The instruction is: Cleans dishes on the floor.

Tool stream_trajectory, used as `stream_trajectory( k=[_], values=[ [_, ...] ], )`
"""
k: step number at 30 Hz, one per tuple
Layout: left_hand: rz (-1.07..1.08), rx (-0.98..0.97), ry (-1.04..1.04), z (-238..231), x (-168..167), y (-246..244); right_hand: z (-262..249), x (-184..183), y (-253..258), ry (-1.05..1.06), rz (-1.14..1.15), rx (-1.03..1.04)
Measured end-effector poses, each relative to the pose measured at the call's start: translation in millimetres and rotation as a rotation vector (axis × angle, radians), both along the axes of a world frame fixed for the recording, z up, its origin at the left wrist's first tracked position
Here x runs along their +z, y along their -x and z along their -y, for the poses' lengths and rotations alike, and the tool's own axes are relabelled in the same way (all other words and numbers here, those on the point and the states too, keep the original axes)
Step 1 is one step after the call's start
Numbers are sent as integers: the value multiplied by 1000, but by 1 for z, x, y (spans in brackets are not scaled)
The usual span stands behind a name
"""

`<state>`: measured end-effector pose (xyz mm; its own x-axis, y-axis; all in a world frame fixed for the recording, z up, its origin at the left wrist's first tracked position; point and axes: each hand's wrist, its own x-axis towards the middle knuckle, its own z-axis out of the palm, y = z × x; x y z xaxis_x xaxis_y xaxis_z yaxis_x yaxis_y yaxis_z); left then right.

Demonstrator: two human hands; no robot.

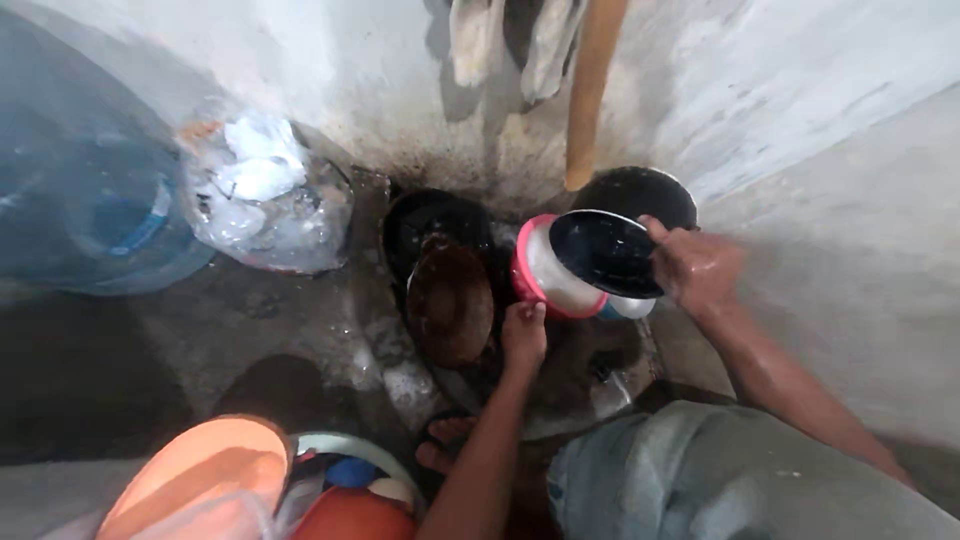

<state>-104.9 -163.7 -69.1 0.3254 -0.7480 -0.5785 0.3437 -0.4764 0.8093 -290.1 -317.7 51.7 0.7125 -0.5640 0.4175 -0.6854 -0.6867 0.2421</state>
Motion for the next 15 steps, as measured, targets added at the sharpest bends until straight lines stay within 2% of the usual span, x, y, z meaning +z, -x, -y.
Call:
stream_trajectory(
  k=[3, 5, 7, 10, 12, 13, 15],
  values=[
    [-192, 83, 180, 9, 50, 3, -19, -19, 11, 172, 154, 45],
    [-372, 69, 317, 19, 79, 2, -32, -33, 15, 268, 245, 95],
    [-491, 98, 388, 29, 102, 0, -48, -44, 21, 235, 317, 165],
    [-485, 199, 354, 34, 118, 3, -62, -70, 32, 75, 446, 213],
    [-352, 231, 318, 32, 118, 8, -67, -96, 43, -75, 628, 123],
    [-277, 238, 310, 28, 116, 9, -71, -111, 49, -167, 756, 14],
    [-123, 245, 299, 16, 114, 4, -74, -135, 59, -372, 1007, -361]
  ],
)
